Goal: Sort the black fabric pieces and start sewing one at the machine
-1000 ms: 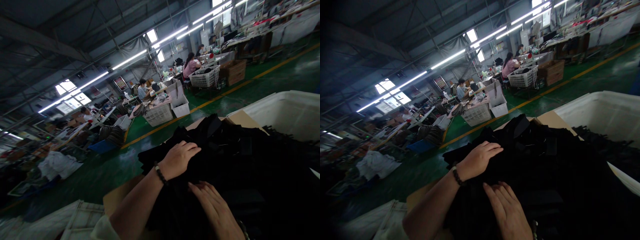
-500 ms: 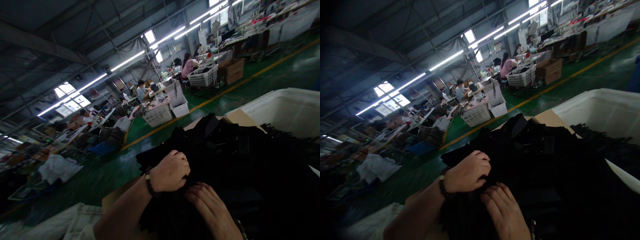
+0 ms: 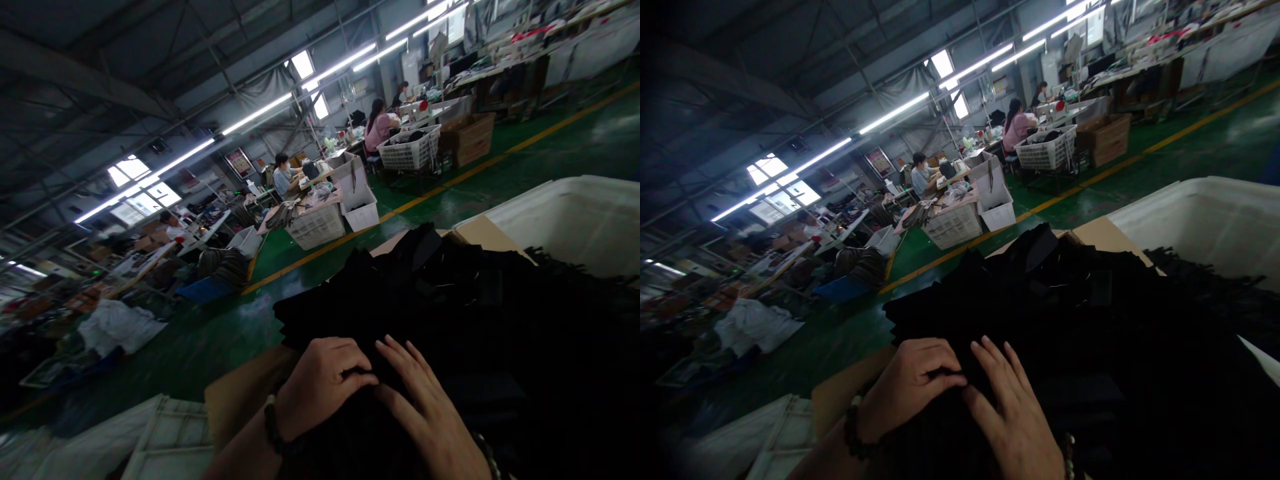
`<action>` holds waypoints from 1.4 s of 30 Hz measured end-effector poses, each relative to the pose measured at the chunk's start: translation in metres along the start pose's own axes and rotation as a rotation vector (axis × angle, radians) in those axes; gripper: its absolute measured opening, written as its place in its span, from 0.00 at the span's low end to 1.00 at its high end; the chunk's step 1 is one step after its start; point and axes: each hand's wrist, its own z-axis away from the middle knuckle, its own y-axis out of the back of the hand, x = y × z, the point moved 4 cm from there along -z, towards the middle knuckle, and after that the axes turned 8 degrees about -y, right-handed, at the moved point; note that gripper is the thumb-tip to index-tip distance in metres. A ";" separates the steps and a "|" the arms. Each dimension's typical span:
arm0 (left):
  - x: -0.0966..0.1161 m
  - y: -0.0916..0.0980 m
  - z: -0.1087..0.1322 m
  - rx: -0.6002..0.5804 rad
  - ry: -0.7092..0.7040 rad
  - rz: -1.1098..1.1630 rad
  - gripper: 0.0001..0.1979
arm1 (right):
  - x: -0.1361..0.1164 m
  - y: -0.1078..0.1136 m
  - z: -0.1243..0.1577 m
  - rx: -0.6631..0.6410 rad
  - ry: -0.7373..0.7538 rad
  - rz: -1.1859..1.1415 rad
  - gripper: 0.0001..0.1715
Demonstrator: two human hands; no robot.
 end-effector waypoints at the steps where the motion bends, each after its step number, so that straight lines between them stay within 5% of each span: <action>1: 0.003 -0.001 0.002 -0.029 -0.043 0.010 0.05 | -0.001 -0.003 0.001 -0.017 0.017 -0.017 0.16; 5: 0.012 0.000 0.010 -0.161 -0.158 0.030 0.07 | -0.003 -0.003 0.004 0.076 -0.027 -0.116 0.19; 10: 0.016 0.001 0.015 -0.147 -0.155 0.122 0.08 | -0.008 0.004 0.000 -0.012 0.005 -0.132 0.16; 16: 0.029 -0.001 0.040 -0.168 -0.176 0.311 0.15 | -0.012 0.006 0.017 0.064 0.024 -0.152 0.18; 22: -0.009 0.003 0.059 -0.120 0.070 0.192 0.29 | -0.013 0.001 0.025 -0.118 0.099 -0.104 0.15; 28: -0.022 -0.008 0.068 -0.376 0.122 0.131 0.26 | -0.020 0.013 0.029 -0.055 0.181 -0.152 0.15; 36: -0.016 -0.013 0.102 -0.251 0.121 0.199 0.33 | -0.022 0.031 0.044 -0.002 0.137 -0.236 0.17; 42: -0.033 -0.012 0.107 -0.181 0.149 0.414 0.40 | -0.020 0.043 0.013 -0.040 0.044 -0.244 0.12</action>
